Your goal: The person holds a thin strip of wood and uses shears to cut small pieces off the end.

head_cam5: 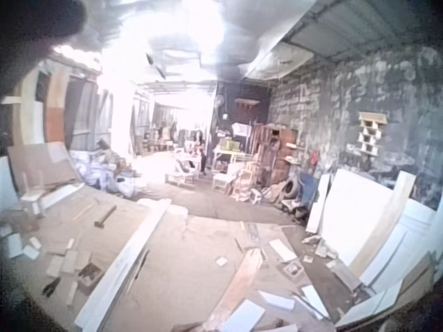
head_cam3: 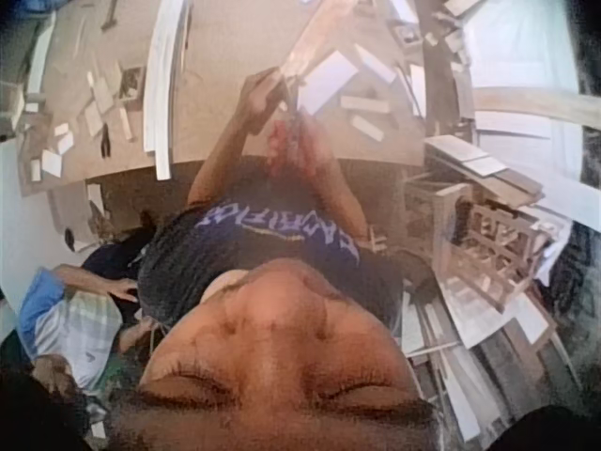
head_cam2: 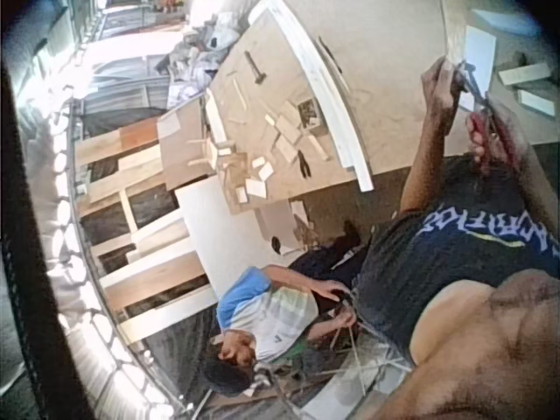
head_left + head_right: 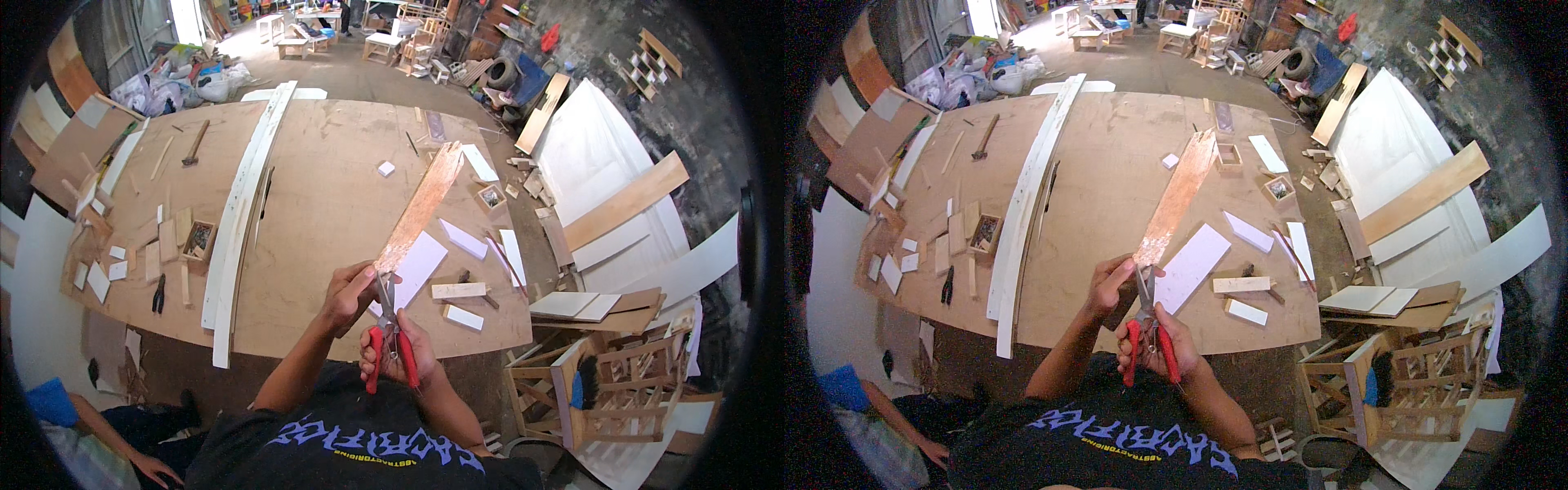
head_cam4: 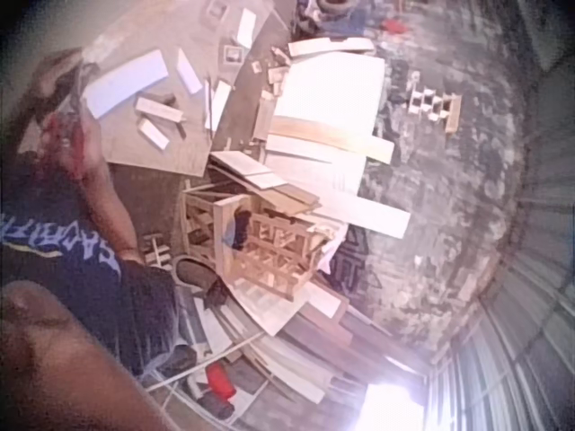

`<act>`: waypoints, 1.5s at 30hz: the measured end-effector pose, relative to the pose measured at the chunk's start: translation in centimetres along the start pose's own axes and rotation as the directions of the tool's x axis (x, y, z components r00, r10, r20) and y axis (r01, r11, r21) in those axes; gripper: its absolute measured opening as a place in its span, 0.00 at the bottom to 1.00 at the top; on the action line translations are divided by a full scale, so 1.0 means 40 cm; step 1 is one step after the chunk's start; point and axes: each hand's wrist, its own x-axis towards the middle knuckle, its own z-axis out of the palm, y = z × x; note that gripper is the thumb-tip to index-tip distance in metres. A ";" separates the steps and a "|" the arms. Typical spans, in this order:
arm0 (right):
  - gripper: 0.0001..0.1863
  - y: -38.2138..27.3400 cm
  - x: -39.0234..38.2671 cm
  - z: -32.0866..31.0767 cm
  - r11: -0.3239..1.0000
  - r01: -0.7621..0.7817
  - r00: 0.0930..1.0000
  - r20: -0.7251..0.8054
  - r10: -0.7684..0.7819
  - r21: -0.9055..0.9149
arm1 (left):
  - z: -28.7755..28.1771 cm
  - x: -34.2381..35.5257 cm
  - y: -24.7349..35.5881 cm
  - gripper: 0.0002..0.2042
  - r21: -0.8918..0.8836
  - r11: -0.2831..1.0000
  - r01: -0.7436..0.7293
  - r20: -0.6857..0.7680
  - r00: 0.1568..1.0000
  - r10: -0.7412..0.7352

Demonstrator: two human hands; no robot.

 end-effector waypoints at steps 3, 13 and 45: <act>0.42 -0.029 -0.023 0.010 1.000 0.002 1.000 -0.019 -0.003 -0.021 | 0.020 0.022 -0.041 0.20 -0.070 0.997 0.022 0.011 1.000 -0.022; 0.38 -0.150 -0.131 -0.013 0.998 -0.054 0.990 -0.132 0.051 -0.017 | 0.147 0.112 -0.128 0.22 0.104 0.995 -0.011 -0.082 0.996 0.019; 0.35 -0.319 0.046 -0.037 0.709 -0.416 0.905 -0.180 0.386 -0.569 | -0.031 0.040 0.109 0.21 0.829 0.550 0.101 -0.180 0.979 0.091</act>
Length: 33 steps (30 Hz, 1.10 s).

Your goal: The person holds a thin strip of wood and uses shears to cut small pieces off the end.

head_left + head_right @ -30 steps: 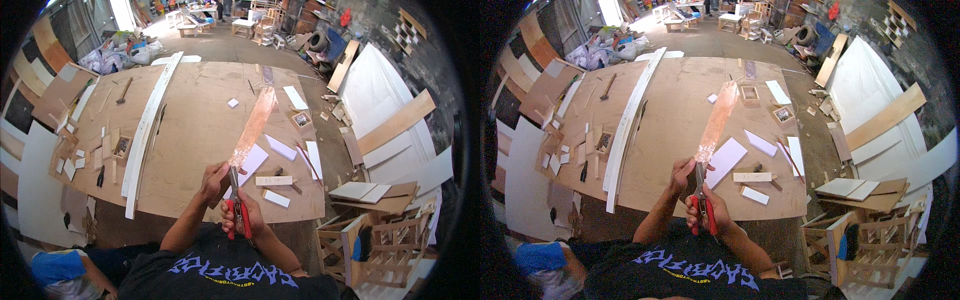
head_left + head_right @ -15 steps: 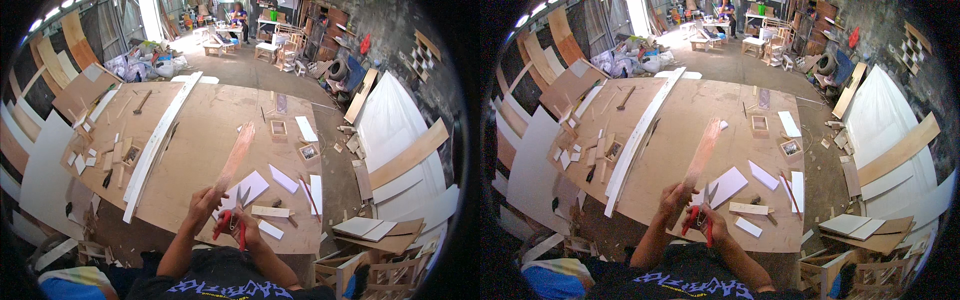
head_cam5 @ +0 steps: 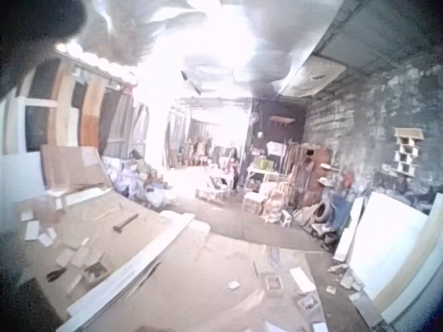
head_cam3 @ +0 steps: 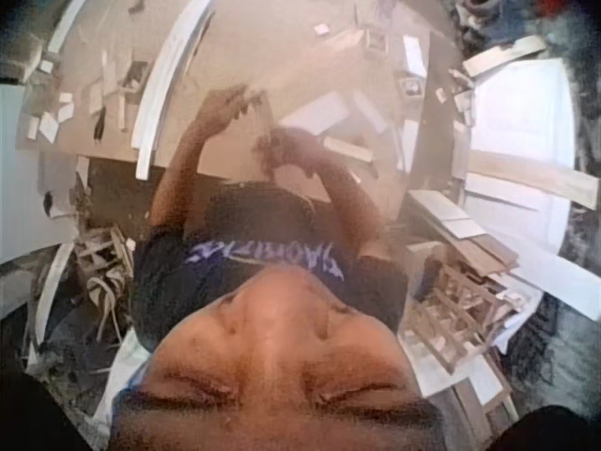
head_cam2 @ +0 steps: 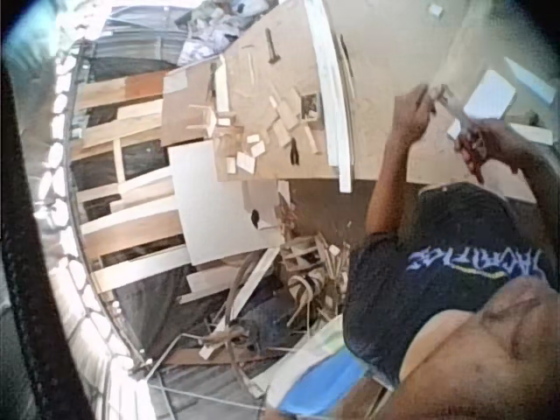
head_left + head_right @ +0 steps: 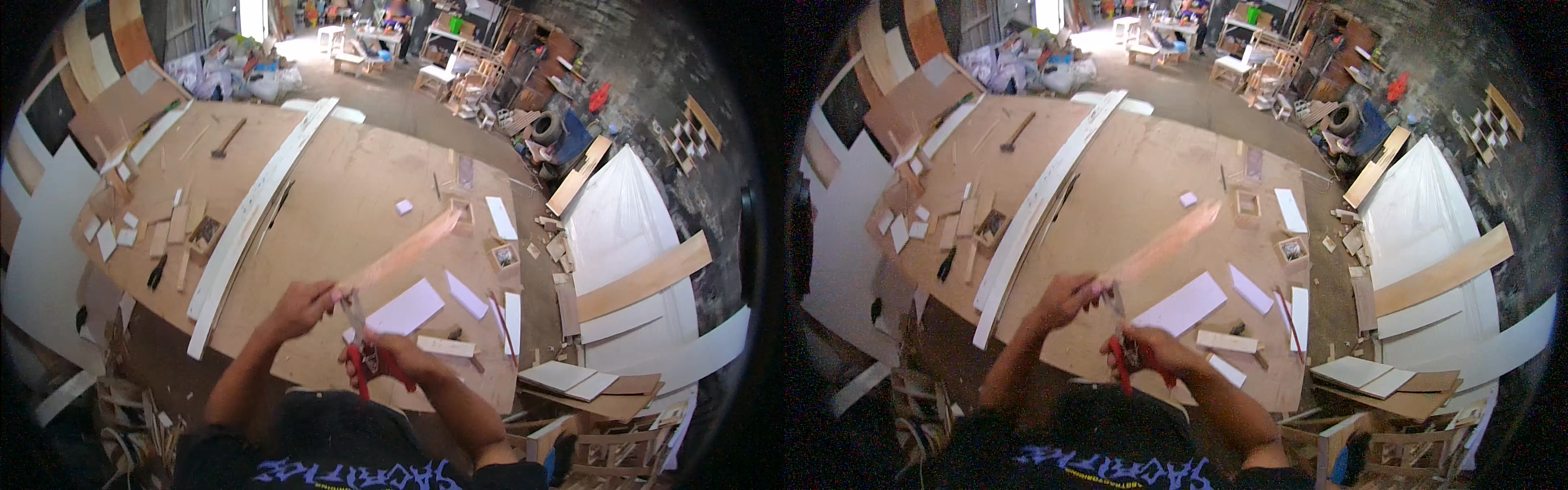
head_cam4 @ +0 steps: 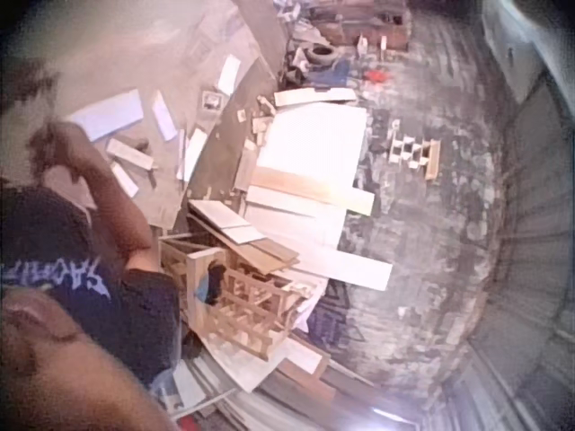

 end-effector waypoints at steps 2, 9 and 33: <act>0.39 -0.063 0.030 0.070 0.997 -0.028 0.998 -0.054 0.024 -0.066 | -0.071 0.007 -0.015 0.21 -0.043 0.998 -0.043 -0.006 0.999 0.043; 0.41 -0.127 0.161 0.206 0.994 0.019 0.990 -0.135 -0.034 -0.109 | -0.256 0.013 -0.047 0.21 -0.147 0.983 -0.115 -0.009 0.993 0.114; 0.35 -0.029 0.361 0.281 0.991 0.055 0.877 -0.468 -0.107 -0.124 | -0.367 0.017 -0.174 0.19 -0.295 0.946 -0.134 -0.084 0.990 0.114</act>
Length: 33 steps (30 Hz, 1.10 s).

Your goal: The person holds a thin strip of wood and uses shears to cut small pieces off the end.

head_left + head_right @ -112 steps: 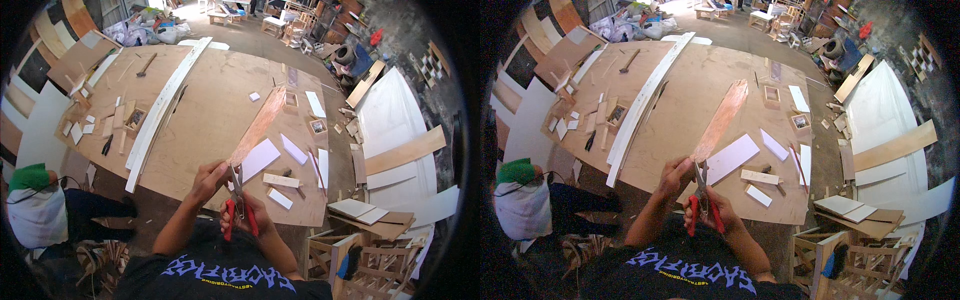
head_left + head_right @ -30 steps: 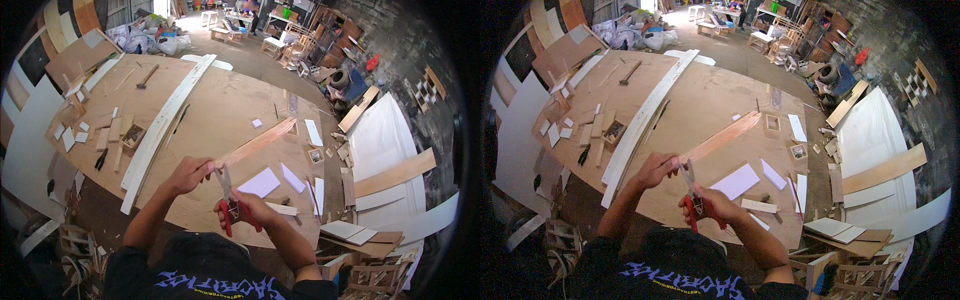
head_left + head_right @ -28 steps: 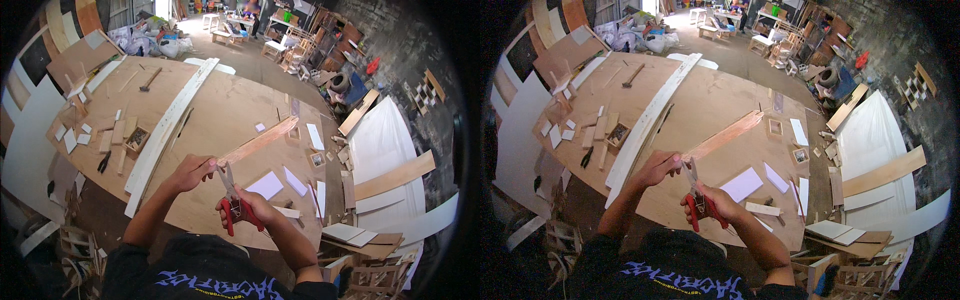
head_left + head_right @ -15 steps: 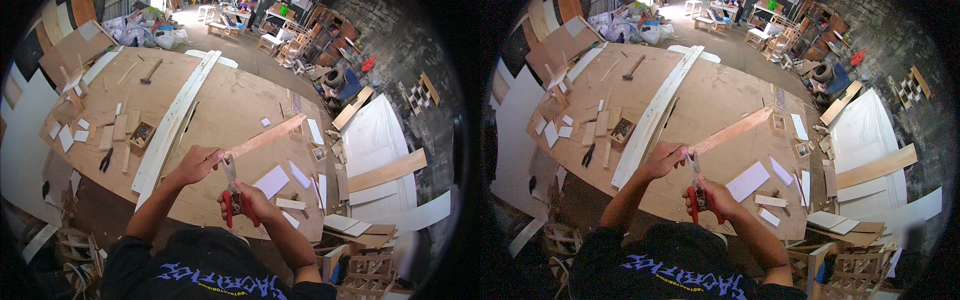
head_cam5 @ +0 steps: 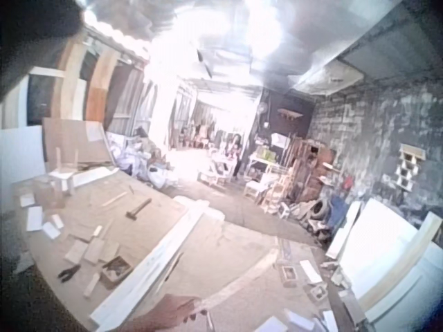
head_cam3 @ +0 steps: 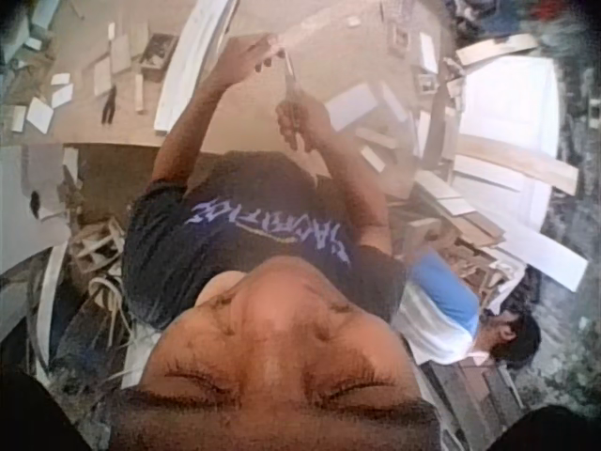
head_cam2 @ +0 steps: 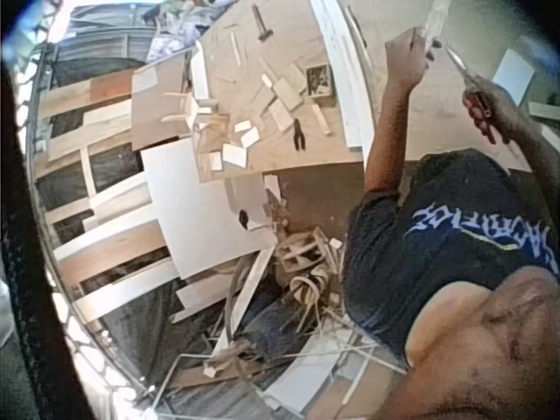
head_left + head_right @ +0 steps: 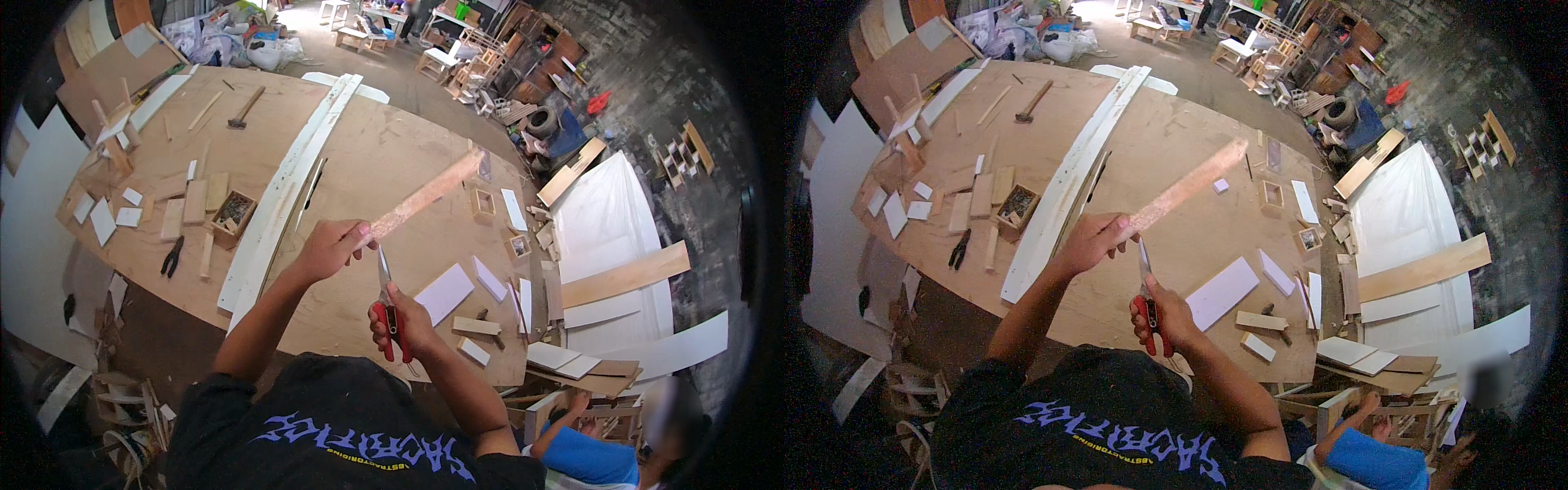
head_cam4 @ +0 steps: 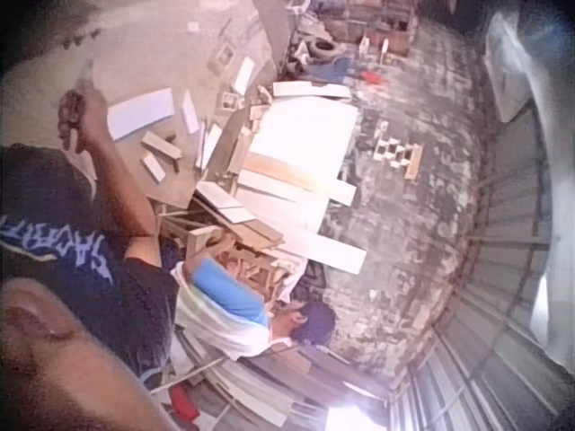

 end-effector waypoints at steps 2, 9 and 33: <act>0.35 0.023 0.018 0.007 0.999 0.018 0.999 -0.050 -0.016 0.032 | -0.016 -0.004 -0.006 0.20 -0.026 0.999 0.040 0.007 0.999 -0.040; 0.38 0.005 0.019 0.028 0.990 0.128 0.985 0.123 -0.120 -0.060 | -0.039 -0.027 -0.015 0.20 -0.076 0.996 0.035 0.055 0.998 -0.030; 0.32 0.009 0.062 0.025 0.933 0.108 0.992 -0.021 -0.123 -0.344 | -0.011 -0.093 -0.027 0.24 -0.338 0.883 0.327 0.063 0.943 -0.325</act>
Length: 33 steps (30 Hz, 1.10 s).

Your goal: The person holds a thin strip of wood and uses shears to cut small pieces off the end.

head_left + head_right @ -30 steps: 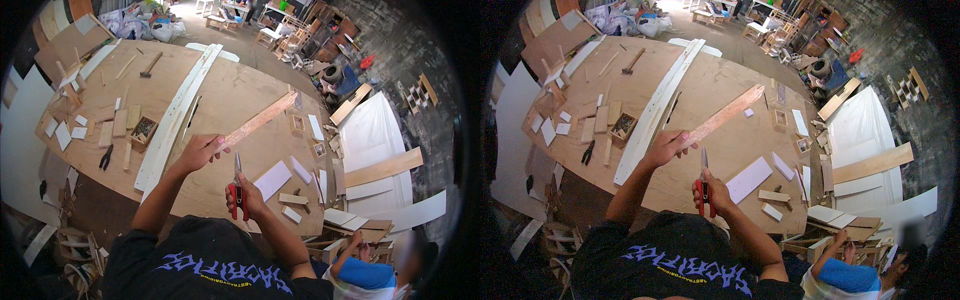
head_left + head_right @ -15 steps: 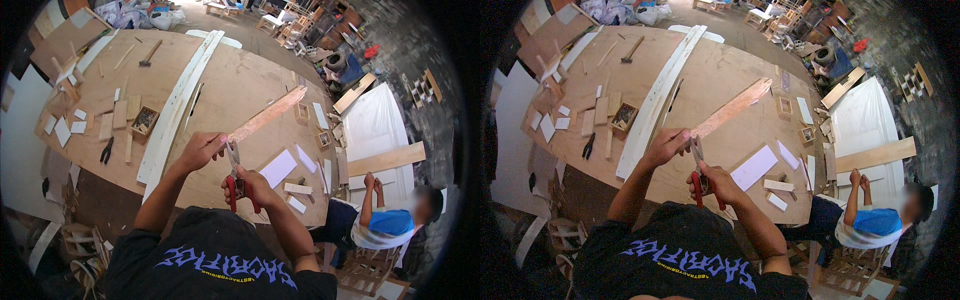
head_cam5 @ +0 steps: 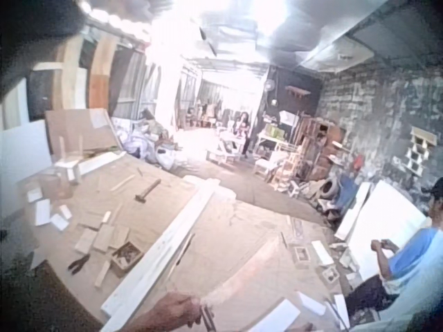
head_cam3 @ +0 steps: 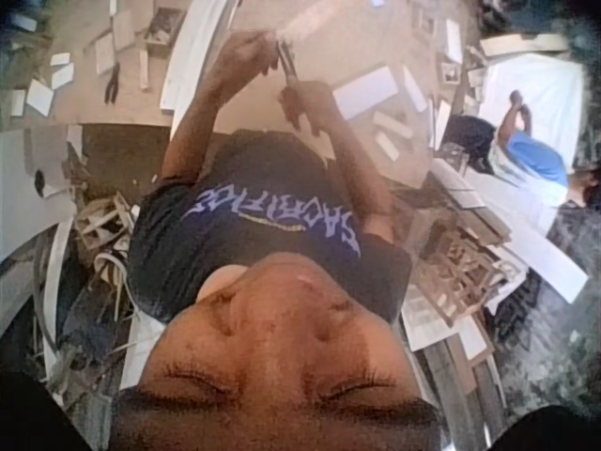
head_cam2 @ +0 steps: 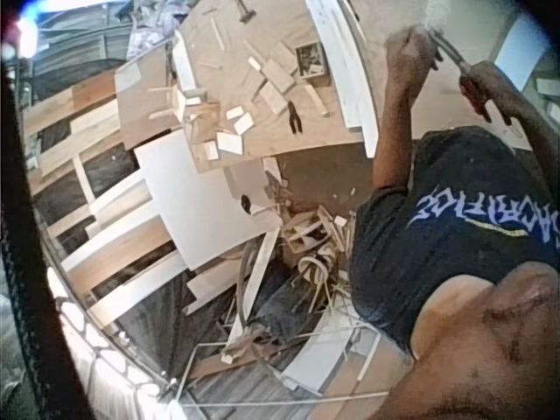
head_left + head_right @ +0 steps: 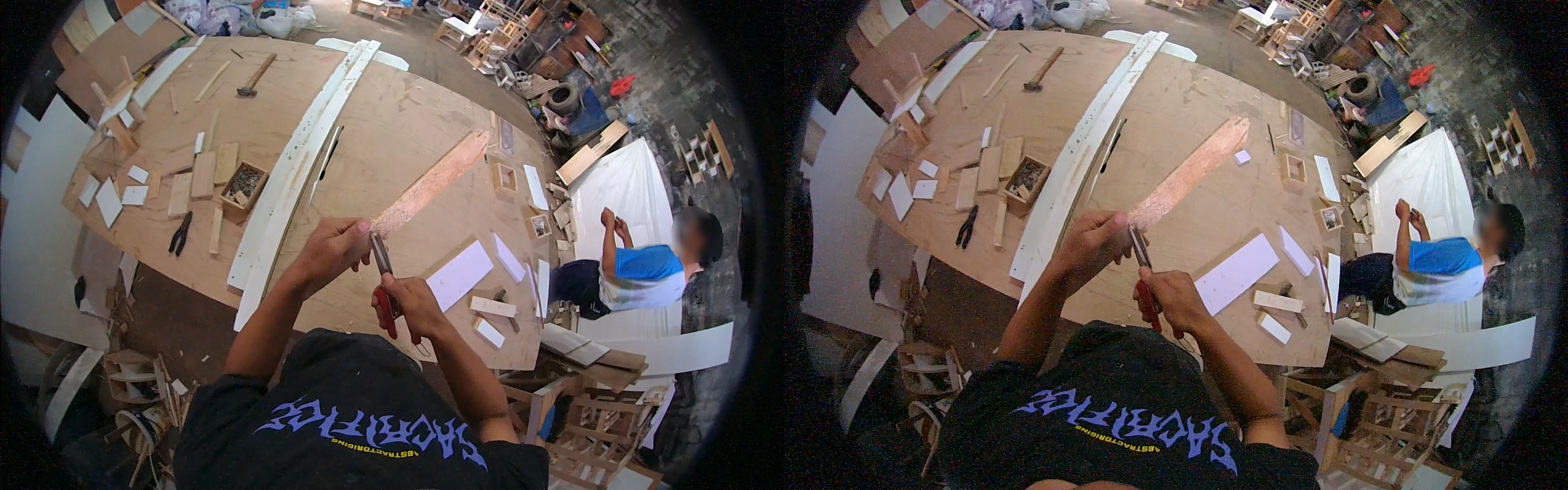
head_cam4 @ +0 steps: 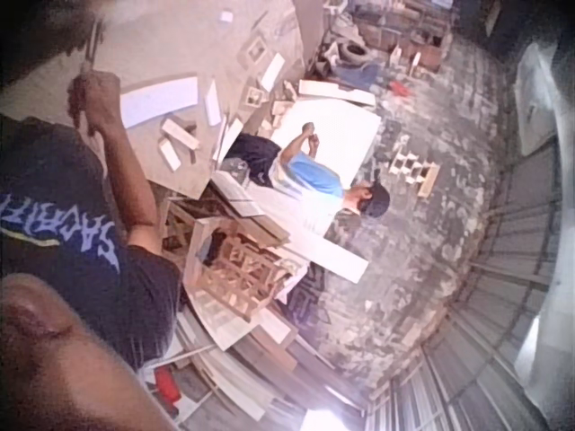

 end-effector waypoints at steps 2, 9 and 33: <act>0.31 0.001 -0.010 -0.002 0.998 -0.019 0.998 -0.069 0.014 -0.068 | 0.007 -0.009 0.020 0.22 -0.023 0.998 0.067 -0.001 0.998 -0.067; 0.28 0.066 -0.027 -0.016 0.855 0.100 0.972 -0.135 -0.194 -0.508 | 0.026 -0.004 0.002 0.21 -0.071 0.986 0.149 -0.062 0.986 -0.154; 0.38 0.210 -0.141 -0.115 0.819 -0.168 0.960 0.279 0.010 0.549 | 0.208 -0.082 -0.062 0.17 0.057 0.996 -0.071 -0.132 0.988 0.078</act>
